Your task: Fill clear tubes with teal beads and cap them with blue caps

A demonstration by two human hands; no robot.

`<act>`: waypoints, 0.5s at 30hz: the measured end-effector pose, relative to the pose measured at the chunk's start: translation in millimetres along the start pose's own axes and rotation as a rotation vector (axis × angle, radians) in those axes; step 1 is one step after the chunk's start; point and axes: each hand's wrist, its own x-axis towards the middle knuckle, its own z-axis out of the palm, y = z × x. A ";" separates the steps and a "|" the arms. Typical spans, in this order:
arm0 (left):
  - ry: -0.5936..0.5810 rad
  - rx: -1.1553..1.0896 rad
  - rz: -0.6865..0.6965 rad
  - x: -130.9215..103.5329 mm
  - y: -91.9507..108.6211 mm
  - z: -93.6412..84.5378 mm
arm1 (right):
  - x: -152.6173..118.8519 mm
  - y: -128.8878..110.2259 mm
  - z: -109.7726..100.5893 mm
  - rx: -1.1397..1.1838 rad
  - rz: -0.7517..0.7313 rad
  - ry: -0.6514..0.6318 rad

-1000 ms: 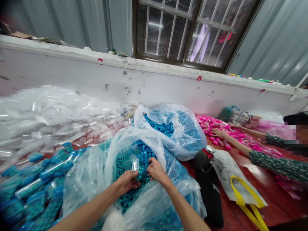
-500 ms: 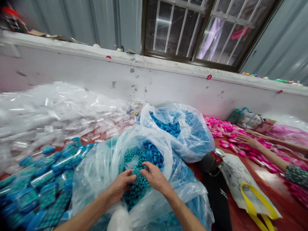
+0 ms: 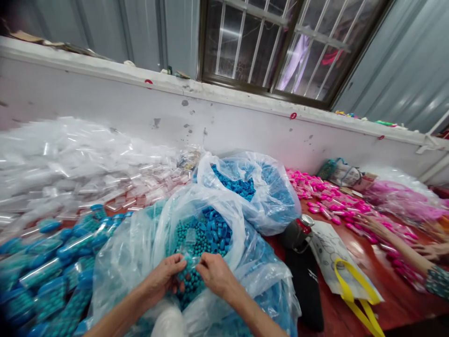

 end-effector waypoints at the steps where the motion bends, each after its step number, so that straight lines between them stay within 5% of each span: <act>1: 0.009 -0.005 0.001 0.6 -0.8 -0.9 | 2.3 0.9 -8.3 -0.111 0.011 -0.007; 6: 0.054 -0.041 -0.008 0.6 -4.3 -3.8 | 20.4 -1.8 -48.3 -0.505 0.168 0.127; 8: 0.064 -0.049 0.007 -1.3 -4.7 -5.1 | 24.9 -3.6 -54.3 -0.621 0.109 0.120; 11: 0.029 -0.060 0.045 -4.0 -5.4 -6.9 | 27.1 -1.3 -50.2 -0.740 -0.008 0.018; 15: 0.001 -0.085 0.083 -4.1 -7.9 -7.3 | 32.1 9.6 -27.6 -0.806 0.147 -0.043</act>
